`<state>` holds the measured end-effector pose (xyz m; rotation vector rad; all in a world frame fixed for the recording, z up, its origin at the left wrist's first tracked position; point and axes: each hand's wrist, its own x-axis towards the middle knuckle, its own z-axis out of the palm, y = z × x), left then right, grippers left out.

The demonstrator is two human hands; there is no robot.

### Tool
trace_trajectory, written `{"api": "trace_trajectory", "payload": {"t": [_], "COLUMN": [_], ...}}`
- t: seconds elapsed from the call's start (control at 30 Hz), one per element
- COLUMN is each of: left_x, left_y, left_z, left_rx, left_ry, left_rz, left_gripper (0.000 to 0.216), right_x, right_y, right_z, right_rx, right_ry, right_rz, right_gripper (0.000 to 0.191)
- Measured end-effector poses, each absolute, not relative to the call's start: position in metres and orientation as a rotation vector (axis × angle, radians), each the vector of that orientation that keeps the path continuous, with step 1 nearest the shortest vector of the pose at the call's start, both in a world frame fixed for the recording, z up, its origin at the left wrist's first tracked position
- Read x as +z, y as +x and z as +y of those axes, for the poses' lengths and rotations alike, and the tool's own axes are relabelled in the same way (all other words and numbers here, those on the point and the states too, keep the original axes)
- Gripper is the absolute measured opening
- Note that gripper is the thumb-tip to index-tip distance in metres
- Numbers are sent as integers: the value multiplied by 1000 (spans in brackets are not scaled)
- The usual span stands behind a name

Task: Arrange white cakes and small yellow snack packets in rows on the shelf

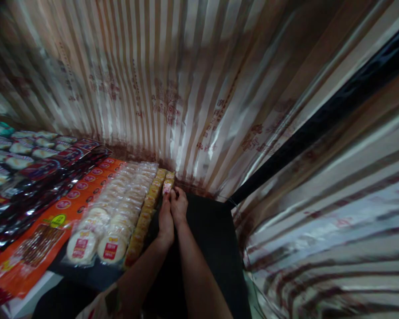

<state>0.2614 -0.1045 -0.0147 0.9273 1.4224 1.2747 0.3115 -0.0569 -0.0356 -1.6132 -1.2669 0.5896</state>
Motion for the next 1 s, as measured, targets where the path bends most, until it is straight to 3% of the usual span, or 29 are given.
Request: {"api": "trace_trajectory", "payload": {"t": [0.27, 0.73, 1.0], "left_x": [-11, 19, 4], "left_y": [260, 216, 174], "left_z": [-148, -263, -326], "left_rx": [1210, 874, 1011], "left_ry": [878, 1266, 1435], "left_rz": [1449, 1589, 1364], "left_gripper": [38, 38, 40], "right_x": [-35, -33, -21], "right_y": [308, 286, 255], "right_z": [-99, -227, -296], "right_rx": [503, 634, 659], "right_ry": [-1612, -1660, -1565], "right_rz": [-1196, -1126, -1239], "right_gripper": [41, 37, 32]}}
